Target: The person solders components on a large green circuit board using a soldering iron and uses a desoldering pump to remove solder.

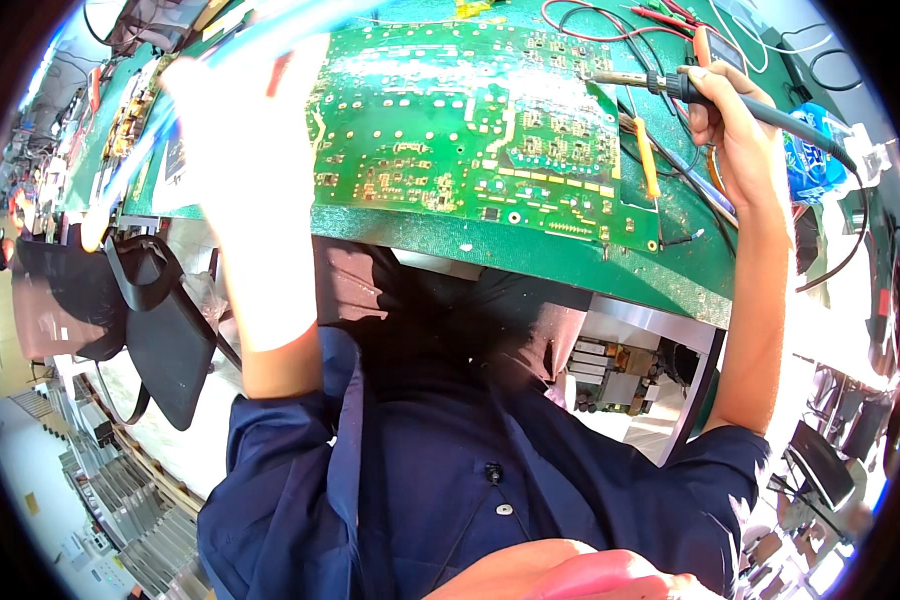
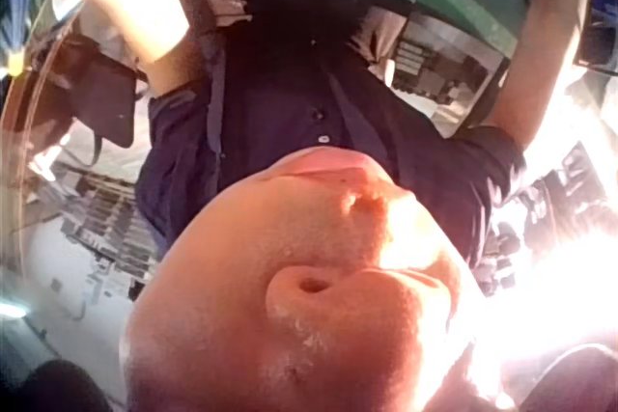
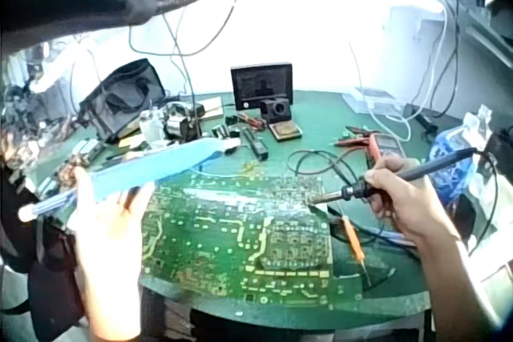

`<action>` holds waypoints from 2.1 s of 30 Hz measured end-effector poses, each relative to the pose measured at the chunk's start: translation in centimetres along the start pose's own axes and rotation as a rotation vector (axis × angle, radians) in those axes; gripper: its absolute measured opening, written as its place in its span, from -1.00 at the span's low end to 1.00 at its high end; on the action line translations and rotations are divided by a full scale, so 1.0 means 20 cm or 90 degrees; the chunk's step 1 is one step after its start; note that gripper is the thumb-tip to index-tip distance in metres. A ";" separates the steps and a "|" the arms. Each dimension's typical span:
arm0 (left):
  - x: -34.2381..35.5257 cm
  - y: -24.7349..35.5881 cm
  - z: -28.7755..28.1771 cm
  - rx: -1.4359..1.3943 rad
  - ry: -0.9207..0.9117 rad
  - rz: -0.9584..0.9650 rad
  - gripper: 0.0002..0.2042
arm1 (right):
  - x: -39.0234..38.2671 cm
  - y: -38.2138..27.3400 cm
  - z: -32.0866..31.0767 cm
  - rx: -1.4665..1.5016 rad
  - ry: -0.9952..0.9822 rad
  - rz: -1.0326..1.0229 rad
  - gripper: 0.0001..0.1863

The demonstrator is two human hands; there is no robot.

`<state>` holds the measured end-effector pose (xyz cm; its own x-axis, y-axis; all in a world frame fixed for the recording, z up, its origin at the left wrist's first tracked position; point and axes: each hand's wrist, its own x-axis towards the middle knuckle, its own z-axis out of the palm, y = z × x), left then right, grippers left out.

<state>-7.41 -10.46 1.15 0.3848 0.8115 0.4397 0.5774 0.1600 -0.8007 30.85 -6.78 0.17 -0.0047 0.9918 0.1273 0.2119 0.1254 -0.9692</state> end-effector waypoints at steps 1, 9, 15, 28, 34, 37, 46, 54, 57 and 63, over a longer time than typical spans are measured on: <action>-0.09 -0.02 0.07 0.068 -0.083 -0.046 -0.58 | 0.00 0.00 0.00 0.004 0.002 0.000 -0.77; -0.42 -0.07 0.41 -0.004 0.018 -0.299 -0.60 | 0.02 0.06 0.00 0.115 0.139 -0.104 -0.69; -0.43 0.09 0.40 -0.466 0.241 -0.460 -0.72 | 0.00 0.12 0.03 0.011 0.253 -0.182 -0.62; -0.39 0.14 0.38 -1.280 0.415 -0.673 -0.37 | -0.04 0.12 0.07 -0.230 0.336 -0.183 -0.24; -0.26 0.12 0.35 -1.232 0.533 -0.676 -0.51 | -0.08 0.07 0.03 -0.150 0.331 -0.208 -0.18; -0.24 -0.03 0.32 -1.089 0.562 -0.520 -0.68 | -0.13 0.04 0.05 -0.203 0.339 -0.293 -0.09; -0.43 -0.59 0.24 -1.113 0.626 -0.468 -0.71 | -0.29 -0.24 0.15 -0.131 0.143 -0.411 0.02; -0.39 -0.44 -0.01 -0.959 0.127 -0.326 -0.81 | -0.39 -0.38 0.23 0.044 0.000 -0.360 -0.20; -0.37 -0.29 -0.19 -0.775 0.066 -0.056 -0.78 | -0.45 -0.36 0.32 0.204 -0.092 -0.333 -0.01; -0.29 -0.11 -0.41 -0.757 0.037 0.123 -0.81 | -0.54 -0.31 0.42 0.291 -0.305 -0.309 0.20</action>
<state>-5.02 -20.03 3.70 0.5520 0.7335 0.3965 0.7972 -0.6037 0.0070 21.47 -18.14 2.94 -0.4326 0.7141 0.5505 -0.3391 0.4369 -0.8332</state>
